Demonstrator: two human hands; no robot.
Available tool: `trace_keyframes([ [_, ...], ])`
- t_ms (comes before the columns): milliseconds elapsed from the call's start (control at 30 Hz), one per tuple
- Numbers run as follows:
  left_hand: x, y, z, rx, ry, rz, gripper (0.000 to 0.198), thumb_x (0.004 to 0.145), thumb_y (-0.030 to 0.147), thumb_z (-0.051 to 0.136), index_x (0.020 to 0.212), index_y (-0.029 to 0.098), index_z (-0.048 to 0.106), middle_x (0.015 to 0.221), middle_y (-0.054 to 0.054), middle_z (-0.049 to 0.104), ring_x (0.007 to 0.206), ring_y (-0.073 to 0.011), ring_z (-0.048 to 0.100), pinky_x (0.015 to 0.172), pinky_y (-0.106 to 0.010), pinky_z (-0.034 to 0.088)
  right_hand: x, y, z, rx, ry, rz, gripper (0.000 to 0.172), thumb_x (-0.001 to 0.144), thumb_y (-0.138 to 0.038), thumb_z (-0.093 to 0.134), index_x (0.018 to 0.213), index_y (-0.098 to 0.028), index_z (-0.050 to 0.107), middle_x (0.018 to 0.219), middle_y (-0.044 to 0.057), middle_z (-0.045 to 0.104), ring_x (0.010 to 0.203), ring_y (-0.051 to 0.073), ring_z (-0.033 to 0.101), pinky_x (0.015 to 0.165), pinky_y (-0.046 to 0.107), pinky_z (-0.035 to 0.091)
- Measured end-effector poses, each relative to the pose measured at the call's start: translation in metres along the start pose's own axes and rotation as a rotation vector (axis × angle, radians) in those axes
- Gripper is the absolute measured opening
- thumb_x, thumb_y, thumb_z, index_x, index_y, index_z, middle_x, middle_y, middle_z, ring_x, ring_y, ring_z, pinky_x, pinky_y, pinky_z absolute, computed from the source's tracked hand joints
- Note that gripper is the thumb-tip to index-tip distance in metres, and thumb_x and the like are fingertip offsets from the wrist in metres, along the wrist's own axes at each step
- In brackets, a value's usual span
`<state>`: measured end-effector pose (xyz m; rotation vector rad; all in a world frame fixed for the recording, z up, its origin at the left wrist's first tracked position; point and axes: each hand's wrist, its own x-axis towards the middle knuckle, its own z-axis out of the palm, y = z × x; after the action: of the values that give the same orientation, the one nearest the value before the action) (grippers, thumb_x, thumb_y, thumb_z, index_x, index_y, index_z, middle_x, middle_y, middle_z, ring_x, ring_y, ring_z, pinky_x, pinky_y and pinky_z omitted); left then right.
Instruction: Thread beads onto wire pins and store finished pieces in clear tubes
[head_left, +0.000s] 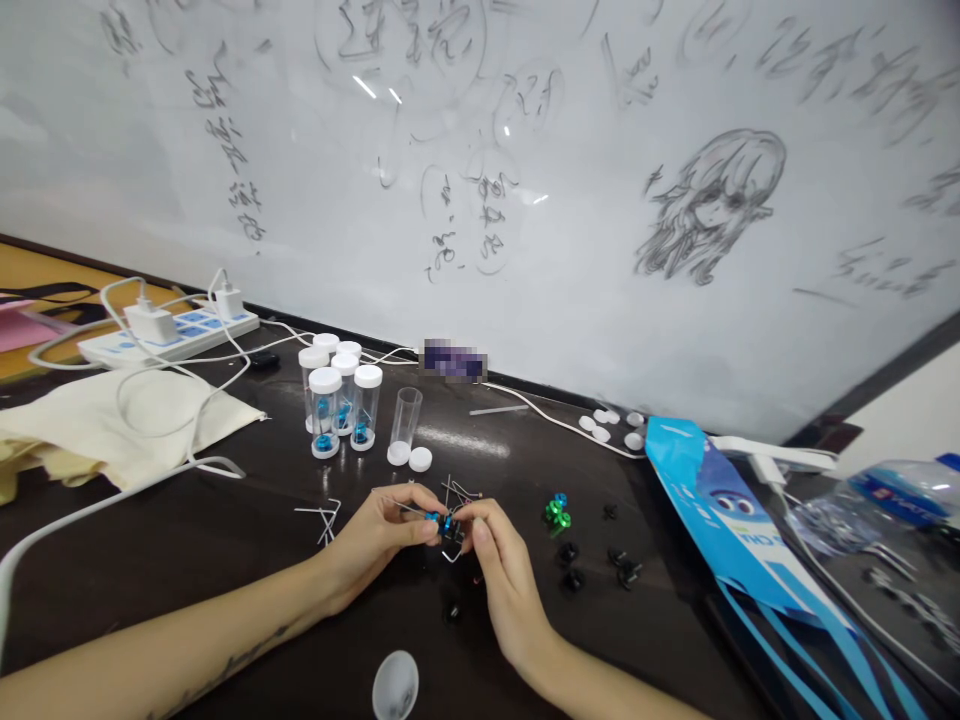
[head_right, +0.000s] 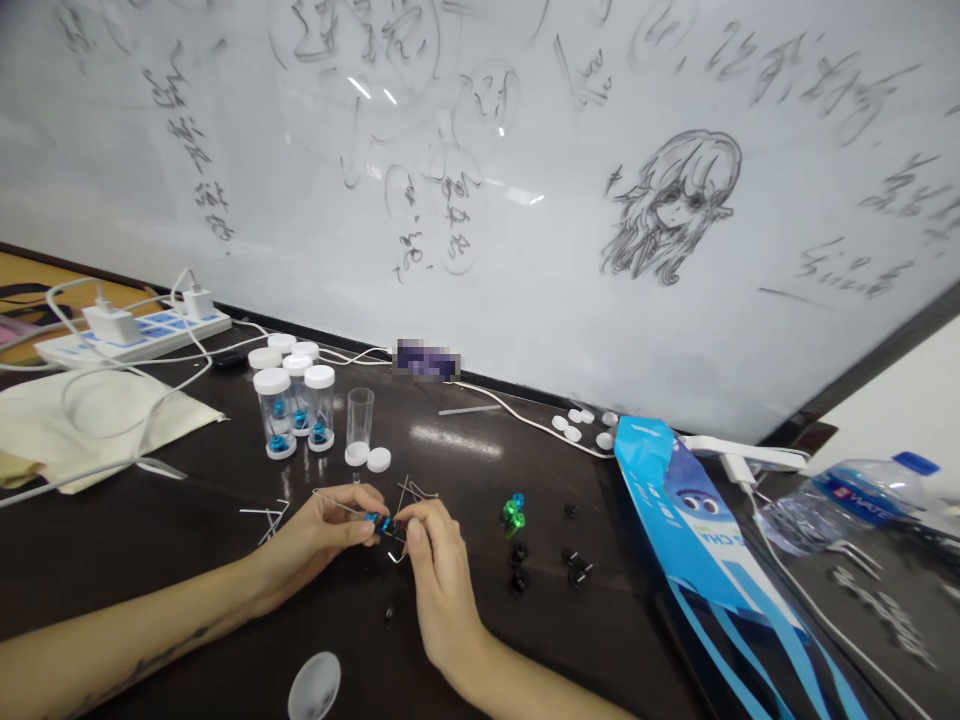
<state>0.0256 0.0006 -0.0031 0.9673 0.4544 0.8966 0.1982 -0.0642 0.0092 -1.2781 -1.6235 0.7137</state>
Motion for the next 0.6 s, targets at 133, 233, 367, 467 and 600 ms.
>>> trace_keyframes([
  [133,-0.0005,0.0005,0.0001,0.003,0.001,-0.001,0.014,0.069,0.016,0.082,0.082,0.015,0.076,0.081,-0.001,0.064,0.072,-0.0120,0.058,0.072,-0.024,0.044,0.0001,0.0005,-0.0002,0.000,0.000,-0.004,0.030,0.103,-0.040,0.034,0.100,-0.026,0.060,0.088,0.001,0.057,0.085,0.019,0.053,0.078,0.030,0.038],
  [233,-0.0007,-0.0001,-0.0010,0.003,0.001,-0.002,0.015,0.070,0.016,0.082,0.083,0.015,0.076,0.082,-0.001,0.063,0.073,-0.0121,0.058,0.072,-0.024,0.044,0.0001,0.0001,0.0003,0.005,0.005,-0.006,0.029,0.103,-0.039,0.035,0.100,-0.026,0.060,0.089,0.001,0.057,0.085,0.019,0.053,0.079,0.030,0.037],
  [367,0.0005,-0.0012,-0.0023,0.005,-0.007,0.004,0.015,0.069,0.016,0.083,0.082,0.015,0.076,0.080,-0.001,0.063,0.070,-0.0114,0.057,0.070,-0.023,0.044,0.0009,-0.0002,0.0015,0.021,-0.001,-0.033,0.031,0.103,-0.039,0.034,0.096,-0.026,0.061,0.088,0.001,0.056,0.085,0.019,0.053,0.079,0.030,0.037],
  [467,0.0009,-0.0009,-0.0018,0.012,-0.004,0.001,0.015,0.069,0.015,0.083,0.082,0.015,0.076,0.079,-0.001,0.064,0.070,-0.0113,0.057,0.070,-0.023,0.044,0.0010,0.0009,0.0017,0.019,-0.009,-0.024,0.032,0.103,-0.040,0.033,0.095,-0.025,0.061,0.087,0.001,0.056,0.084,0.019,0.053,0.078,0.031,0.037],
  [600,-0.0004,-0.0001,-0.0014,0.005,-0.002,-0.001,0.014,0.070,0.016,0.082,0.083,0.016,0.076,0.078,-0.001,0.065,0.071,-0.0112,0.058,0.072,-0.023,0.043,-0.0002,0.0039,0.0011,0.015,0.003,0.021,0.031,0.102,-0.042,0.034,0.100,-0.025,0.059,0.087,0.001,0.057,0.084,0.020,0.053,0.078,0.031,0.037],
])
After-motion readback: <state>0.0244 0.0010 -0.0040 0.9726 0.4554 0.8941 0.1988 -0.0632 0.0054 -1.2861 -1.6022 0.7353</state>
